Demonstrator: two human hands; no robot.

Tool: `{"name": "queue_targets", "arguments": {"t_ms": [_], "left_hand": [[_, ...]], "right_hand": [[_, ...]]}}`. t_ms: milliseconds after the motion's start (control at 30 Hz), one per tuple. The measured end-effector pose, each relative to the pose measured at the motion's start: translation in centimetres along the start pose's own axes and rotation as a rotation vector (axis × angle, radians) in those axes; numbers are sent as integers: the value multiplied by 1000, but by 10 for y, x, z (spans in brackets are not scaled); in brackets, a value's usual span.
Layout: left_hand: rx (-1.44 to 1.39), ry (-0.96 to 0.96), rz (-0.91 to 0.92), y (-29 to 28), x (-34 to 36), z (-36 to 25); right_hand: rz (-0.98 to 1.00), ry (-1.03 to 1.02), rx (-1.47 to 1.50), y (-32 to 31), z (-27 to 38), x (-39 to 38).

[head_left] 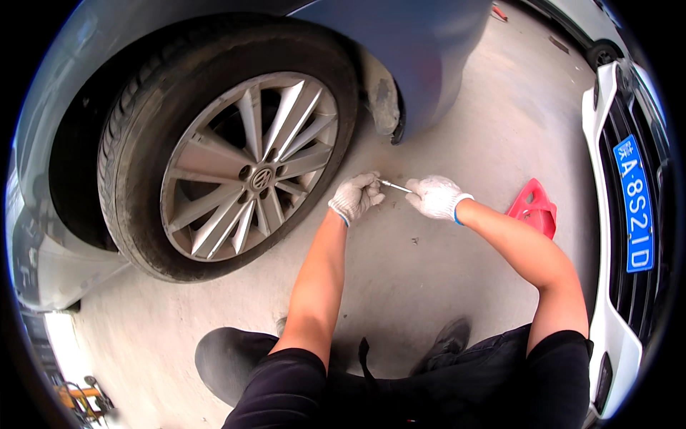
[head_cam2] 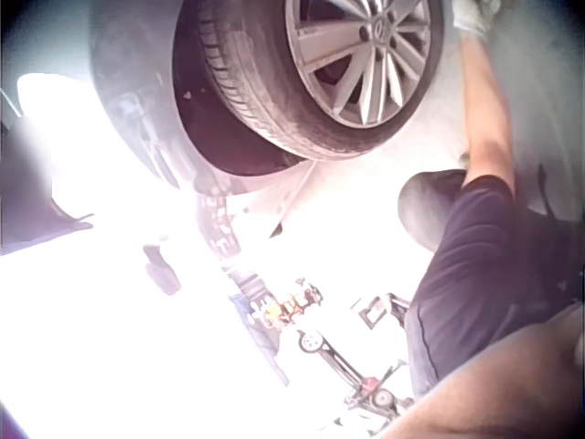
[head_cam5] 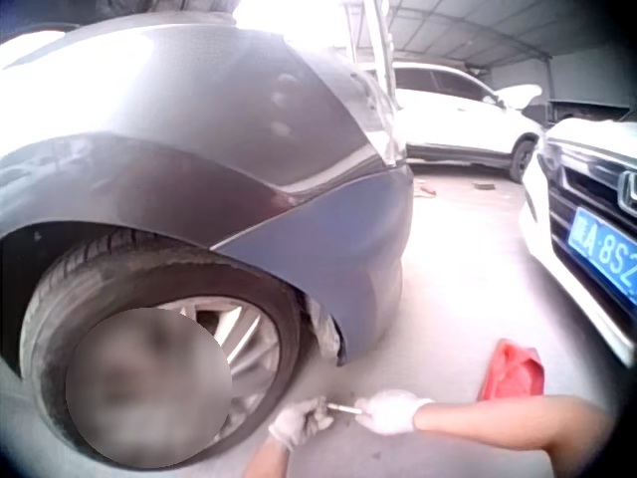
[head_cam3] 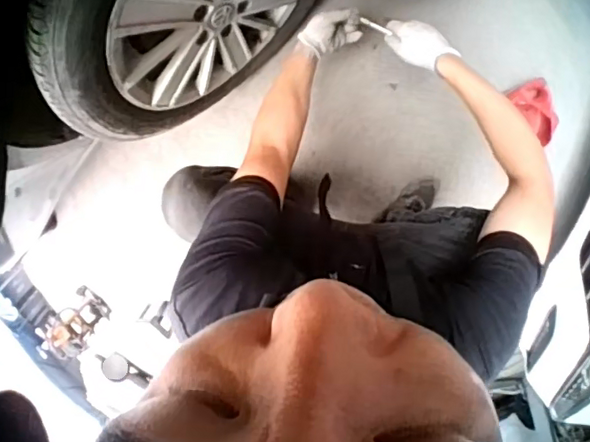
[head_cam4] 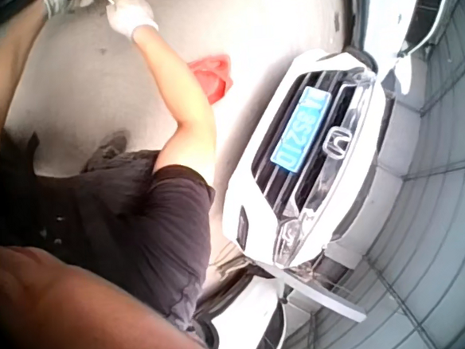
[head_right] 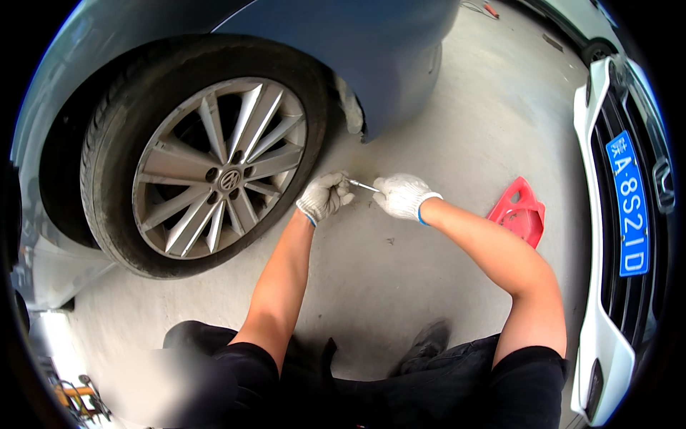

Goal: The person uses a screwdriver to remove screws from the front bumper and the wheel arch area of a car. They work on the front bumper first, then move to the wheel arch, removing multiple screws from the plastic liner.

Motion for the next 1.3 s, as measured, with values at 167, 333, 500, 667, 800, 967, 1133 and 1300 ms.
{"name": "queue_targets", "arguments": {"t_ms": [167, 333, 500, 667, 800, 967, 1133, 1300], "left_hand": [[329, 32, -177, 6, -7, -24], [332, 248, -280, 33, -21, -76], [413, 566, -386, 62, -20, -128], [389, 664, -297, 109, -47, -160], [464, 704, -354, 132, -54, -176], [659, 780, -433, 134, -54, -182], [836, 745, -250, 153, -71, -196], [930, 751, -114, 138, -72, -195]], "right_hand": [[-159, -23, -245, 5, 7, -4], [-431, 40, -72, 6, 22, 17], [-782, -7, 692, 18, 52, 53], [-800, 82, 899, -21, 59, 64], [-827, -29, 1140, 10, 9, 95], [-659, -84, 1499, 60, -23, 109], [-677, -20, 1254, 47, -6, 105], [-860, 45, 1275, 2, 44, 82]]}}
Point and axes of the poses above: each hand's wrist, its own x-axis towards the middle knuckle, its own y-axis out of the palm, z = x × y, the point moved 6 cm from there along x, towards the middle knuckle, and after that the axes turned 7 degrees about x, right-handed, at the moved point
